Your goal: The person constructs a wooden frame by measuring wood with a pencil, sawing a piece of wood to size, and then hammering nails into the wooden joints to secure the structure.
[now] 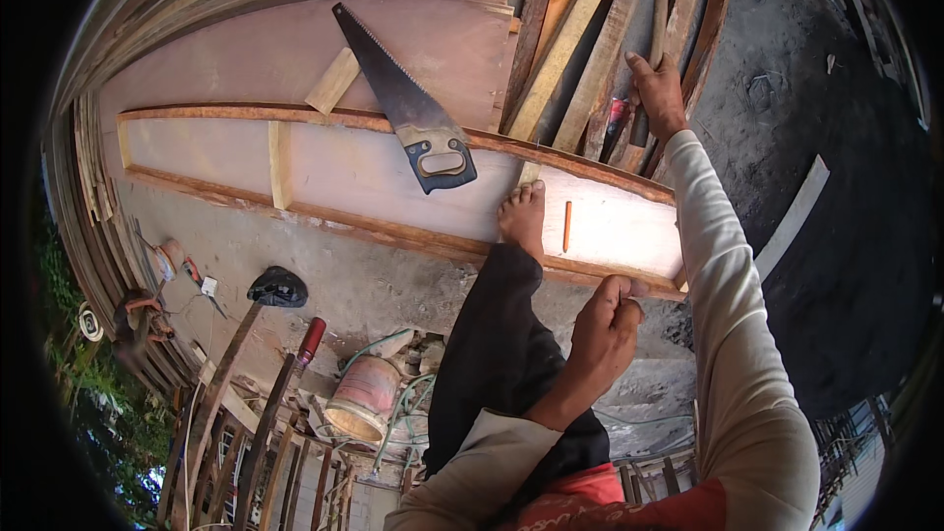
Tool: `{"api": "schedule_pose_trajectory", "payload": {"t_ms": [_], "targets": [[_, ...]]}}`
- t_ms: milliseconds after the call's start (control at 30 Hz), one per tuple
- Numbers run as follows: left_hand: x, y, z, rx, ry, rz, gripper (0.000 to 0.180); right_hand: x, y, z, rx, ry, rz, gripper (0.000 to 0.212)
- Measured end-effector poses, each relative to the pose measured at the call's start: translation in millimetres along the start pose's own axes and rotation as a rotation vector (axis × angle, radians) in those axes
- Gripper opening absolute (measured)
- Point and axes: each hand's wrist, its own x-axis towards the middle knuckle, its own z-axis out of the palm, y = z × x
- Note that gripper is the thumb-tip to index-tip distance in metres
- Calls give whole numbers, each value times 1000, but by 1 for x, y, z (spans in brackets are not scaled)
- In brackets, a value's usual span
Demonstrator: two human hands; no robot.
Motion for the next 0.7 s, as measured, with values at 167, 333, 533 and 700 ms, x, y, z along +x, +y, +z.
{"api": "schedule_pose_trajectory", "payload": {"t_ms": [167, 333, 533, 700], "targets": [[4, 7, -1, 18, 4, 59, 22, -23, 75, -12, -1072, -646, -5, 38], [1, 12, -2, -4, -33, 6, 26, 8, 4, -22, -310, -220, 70, 22], [9, 18, 10, 6, -19, -2, 33, -4, 107, -13, -1068, -396, -154, 27], [5, 5, -4, -53, 44, 64, 32, 11, 37, 0, -623, -317, -33, 28]]}}
